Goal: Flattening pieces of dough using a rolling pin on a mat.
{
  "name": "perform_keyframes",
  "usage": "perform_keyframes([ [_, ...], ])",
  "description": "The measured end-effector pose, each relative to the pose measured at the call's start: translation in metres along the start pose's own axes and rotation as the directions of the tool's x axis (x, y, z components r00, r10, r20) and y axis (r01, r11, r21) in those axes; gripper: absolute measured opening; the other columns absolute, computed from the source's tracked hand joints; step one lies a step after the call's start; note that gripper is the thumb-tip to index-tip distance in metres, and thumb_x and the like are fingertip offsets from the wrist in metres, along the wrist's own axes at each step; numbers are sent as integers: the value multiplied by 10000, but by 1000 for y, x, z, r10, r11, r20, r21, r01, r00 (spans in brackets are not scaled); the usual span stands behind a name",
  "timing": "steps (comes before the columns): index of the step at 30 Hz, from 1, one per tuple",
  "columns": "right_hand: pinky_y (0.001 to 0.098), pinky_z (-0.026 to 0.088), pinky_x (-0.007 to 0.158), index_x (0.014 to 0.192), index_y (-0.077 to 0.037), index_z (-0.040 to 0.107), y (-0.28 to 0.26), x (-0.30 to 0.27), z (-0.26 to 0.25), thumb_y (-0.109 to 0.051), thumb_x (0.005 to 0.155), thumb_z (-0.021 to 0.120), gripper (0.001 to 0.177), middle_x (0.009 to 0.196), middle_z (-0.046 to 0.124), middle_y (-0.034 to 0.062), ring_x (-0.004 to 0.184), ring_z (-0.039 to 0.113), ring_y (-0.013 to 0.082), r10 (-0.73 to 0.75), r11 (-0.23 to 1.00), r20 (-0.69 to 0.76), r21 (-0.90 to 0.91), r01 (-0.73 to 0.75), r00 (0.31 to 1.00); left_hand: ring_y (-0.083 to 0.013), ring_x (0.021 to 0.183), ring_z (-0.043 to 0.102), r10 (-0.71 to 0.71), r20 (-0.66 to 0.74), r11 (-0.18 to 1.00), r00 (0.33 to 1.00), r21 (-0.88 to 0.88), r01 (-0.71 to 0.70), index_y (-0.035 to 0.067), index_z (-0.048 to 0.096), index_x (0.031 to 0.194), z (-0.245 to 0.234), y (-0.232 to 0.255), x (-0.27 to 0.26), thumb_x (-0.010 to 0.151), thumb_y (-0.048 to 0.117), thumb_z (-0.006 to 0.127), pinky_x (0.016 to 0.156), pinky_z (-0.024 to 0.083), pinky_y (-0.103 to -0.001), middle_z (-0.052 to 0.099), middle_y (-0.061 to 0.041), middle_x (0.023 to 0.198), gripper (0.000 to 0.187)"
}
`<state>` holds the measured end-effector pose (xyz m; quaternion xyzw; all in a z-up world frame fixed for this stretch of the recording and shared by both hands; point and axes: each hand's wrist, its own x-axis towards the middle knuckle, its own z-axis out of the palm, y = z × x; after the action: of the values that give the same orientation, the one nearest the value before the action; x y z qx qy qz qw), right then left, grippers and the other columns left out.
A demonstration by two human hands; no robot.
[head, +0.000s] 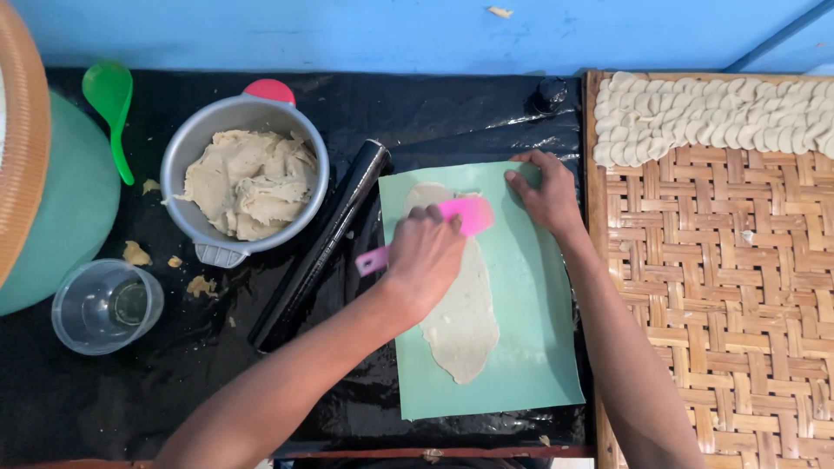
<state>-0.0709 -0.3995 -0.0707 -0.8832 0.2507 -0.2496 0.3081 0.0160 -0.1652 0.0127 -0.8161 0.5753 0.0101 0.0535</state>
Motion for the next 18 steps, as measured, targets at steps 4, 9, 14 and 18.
perform_keyframes([
  [4,410,526,853,1110,-69,723,-5,-4,-2,-196,902,782,250,1007,689,145,934,676,328,12,1000,6,6,-12,1000,-345,898,663,-2,-1,991,1000,-134,2,53,584,1400,32,-12,-21,876,53,578,644,591,-392,646,-253,1060,524],
  [9,406,525,872,1112,-66,726,-5,-5,-1,-210,915,779,250,1048,723,155,978,686,320,-39,999,-23,5,39,999,-375,958,653,-33,-170,946,985,-322,-24,100,488,1508,24,-17,-46,863,3,557,721,591,-459,612,-244,1105,656],
  [14,399,530,839,1128,-81,728,-10,-18,0,-242,920,780,268,1022,731,161,929,701,288,51,998,-51,28,-50,997,-387,930,672,-307,-283,872,909,-466,149,-16,482,1435,-17,-63,-84,970,66,540,697,573,-496,655,-238,1068,476],
  [18,389,525,795,1154,-76,712,-13,-23,1,-234,928,777,283,940,717,165,851,689,278,94,996,-58,10,-94,994,-404,950,686,-518,-373,844,769,-372,388,-81,582,1228,-14,-125,-114,1051,97,555,712,582,-487,683,-286,1045,253],
])
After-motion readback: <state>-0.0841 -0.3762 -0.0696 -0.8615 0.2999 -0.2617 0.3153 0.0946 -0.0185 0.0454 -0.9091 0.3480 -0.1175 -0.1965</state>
